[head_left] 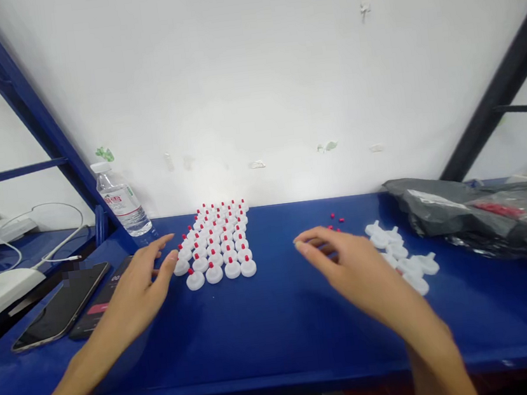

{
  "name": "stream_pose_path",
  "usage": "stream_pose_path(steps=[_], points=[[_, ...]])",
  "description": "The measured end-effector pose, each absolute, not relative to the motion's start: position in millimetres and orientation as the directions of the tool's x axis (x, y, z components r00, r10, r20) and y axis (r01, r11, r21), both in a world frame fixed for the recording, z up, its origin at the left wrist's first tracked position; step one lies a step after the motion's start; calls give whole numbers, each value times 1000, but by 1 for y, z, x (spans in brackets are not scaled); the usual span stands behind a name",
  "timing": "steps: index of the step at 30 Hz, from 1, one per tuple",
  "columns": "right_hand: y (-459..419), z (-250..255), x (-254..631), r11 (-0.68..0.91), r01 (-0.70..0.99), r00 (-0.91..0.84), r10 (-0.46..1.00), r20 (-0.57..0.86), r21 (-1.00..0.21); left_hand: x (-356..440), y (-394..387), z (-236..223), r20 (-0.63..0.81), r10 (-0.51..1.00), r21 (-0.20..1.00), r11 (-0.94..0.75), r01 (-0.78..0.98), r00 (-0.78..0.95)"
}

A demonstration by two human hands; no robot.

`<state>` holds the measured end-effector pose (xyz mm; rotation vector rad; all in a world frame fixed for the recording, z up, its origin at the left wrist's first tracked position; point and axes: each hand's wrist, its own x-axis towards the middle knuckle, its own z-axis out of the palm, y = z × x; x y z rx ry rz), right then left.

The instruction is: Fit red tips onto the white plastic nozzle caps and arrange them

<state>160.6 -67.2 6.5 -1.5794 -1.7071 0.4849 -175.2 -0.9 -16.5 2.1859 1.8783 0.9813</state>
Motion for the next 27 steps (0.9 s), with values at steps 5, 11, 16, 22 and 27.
stream_pose_path(steps=[5, 11, 16, 22, 27], points=[[-59, -6, 136, 230, 725, -114, 970, 215, -650, -175, 12, -27, 348, 937, 607, -200, 769, -31], [-73, 5, 177, 128, 751, 83, 955, 284, -648, -153, -7, -6, 584, 811, 531, -416, 738, 37], [-106, 12, 240, -88, 798, 288, 925, 248, -596, -92, -52, -14, 638, 644, 293, -710, 640, 422], [-126, -4, 280, -231, 805, 293, 956, 28, -547, -9, -56, -32, 460, 485, 213, -873, 438, 744], [-114, -12, 284, -223, 828, 273, 962, 23, -514, 50, -39, -41, 384, 450, 277, -889, 364, 807]])
